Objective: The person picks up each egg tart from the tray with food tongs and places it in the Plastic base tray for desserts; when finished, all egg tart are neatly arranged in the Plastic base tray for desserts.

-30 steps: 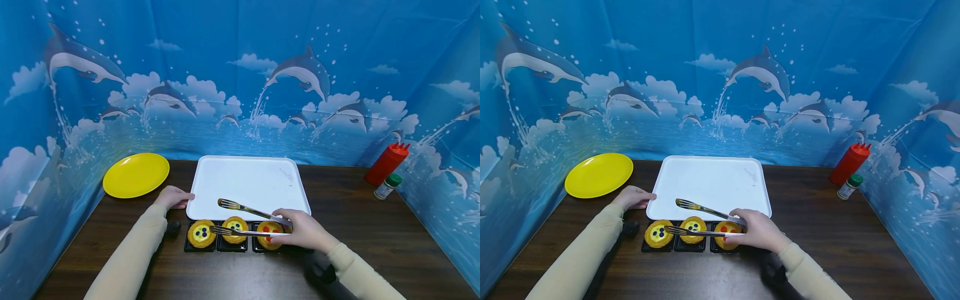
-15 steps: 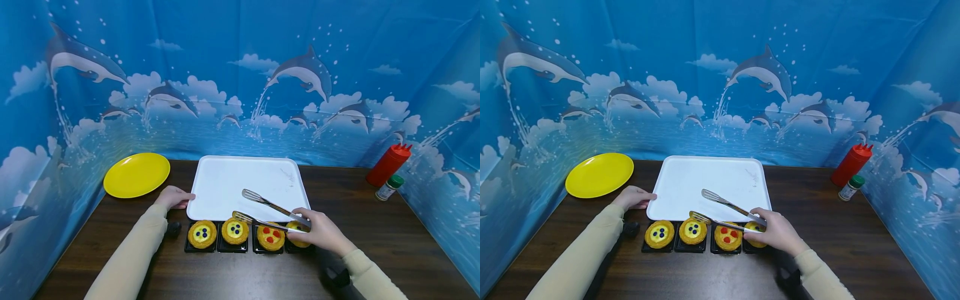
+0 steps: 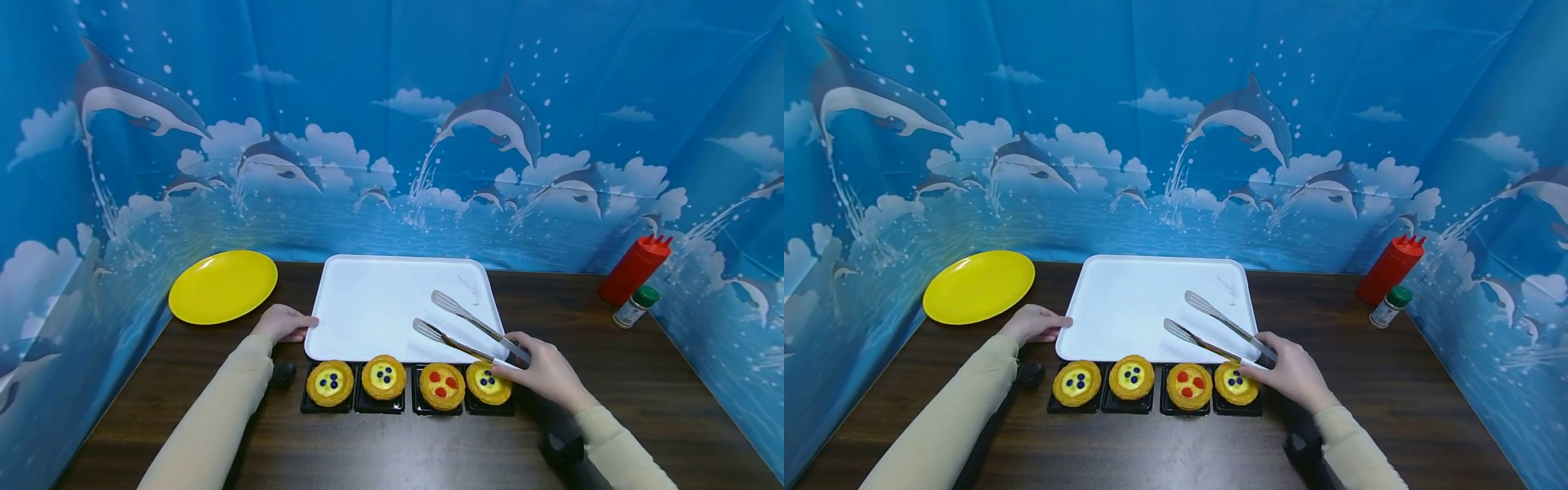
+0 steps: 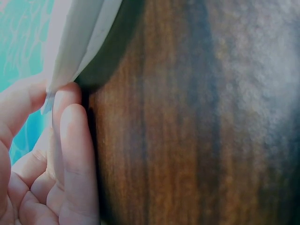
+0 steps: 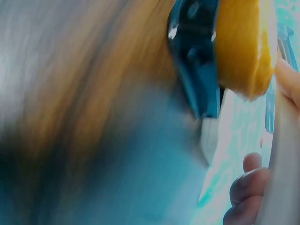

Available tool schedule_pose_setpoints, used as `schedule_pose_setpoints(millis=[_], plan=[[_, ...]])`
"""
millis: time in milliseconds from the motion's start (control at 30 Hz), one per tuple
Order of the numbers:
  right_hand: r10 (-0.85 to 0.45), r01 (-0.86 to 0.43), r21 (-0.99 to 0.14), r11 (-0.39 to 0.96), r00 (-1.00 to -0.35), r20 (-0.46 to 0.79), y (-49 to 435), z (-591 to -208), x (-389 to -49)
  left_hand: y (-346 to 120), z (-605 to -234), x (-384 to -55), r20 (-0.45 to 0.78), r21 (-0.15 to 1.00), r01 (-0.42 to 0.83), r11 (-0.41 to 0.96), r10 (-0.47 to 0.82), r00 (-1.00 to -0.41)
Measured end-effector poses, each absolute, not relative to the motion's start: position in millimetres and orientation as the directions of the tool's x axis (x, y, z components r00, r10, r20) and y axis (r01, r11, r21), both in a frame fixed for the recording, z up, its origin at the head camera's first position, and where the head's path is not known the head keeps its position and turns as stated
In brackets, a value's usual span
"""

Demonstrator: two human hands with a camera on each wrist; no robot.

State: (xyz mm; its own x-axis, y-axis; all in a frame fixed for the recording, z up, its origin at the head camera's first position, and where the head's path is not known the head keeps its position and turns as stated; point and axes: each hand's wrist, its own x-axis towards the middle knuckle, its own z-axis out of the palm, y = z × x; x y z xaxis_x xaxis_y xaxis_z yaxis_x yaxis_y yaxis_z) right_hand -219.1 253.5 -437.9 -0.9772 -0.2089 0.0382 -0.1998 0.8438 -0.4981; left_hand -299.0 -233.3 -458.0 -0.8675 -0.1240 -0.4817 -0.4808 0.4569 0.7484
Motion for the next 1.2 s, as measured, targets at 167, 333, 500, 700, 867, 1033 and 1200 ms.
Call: schedule_pose_setpoints(millis=[167,333,500,700,867,1033,1200], plan=[[-0.149,-0.144,-0.482,0.864,-0.988,0.026,261.5,-439.1,-225.2,-232.4,-456.6,-297.4,-0.487,0.746,-0.487,0.454,-0.127,-0.864],[-0.086,-0.082,-0.477,0.875,-0.996,0.013,268.0,-438.4,-231.4,-231.2,-452.3,-293.6,-0.481,0.753,-0.479,0.451,-0.119,-0.868],[-0.037,-0.050,-0.485,0.873,-0.999,0.037,275.2,-440.1,-236.7,-229.3,-449.1,-290.6,-0.469,0.761,-0.464,0.454,-0.109,-0.876],[0.002,-0.033,-0.492,0.870,-0.997,0.071,282.3,-443.4,-240.0,-228.7,-449.2,-290.0,-0.460,0.766,-0.455,0.454,-0.108,-0.881],[0.057,0.014,-0.492,0.871,-0.996,0.072,286.8,-443.1,-240.5,-228.0,-448.9,-289.0,-0.458,0.770,-0.455,0.448,-0.107,-0.882],[0.112,0.066,-0.522,0.850,-0.992,0.057,290.7,-442.9,-242.3,-227.0,-446.1,-287.4,-0.463,0.770,-0.461,0.441,-0.113,-0.879],[0.197,0.144,-0.549,0.823,-0.980,0.038,294.0,-444.3,-245.5,-226.2,-445.4,-286.9,-0.465,0.773,-0.463,0.434,-0.109,-0.879]])
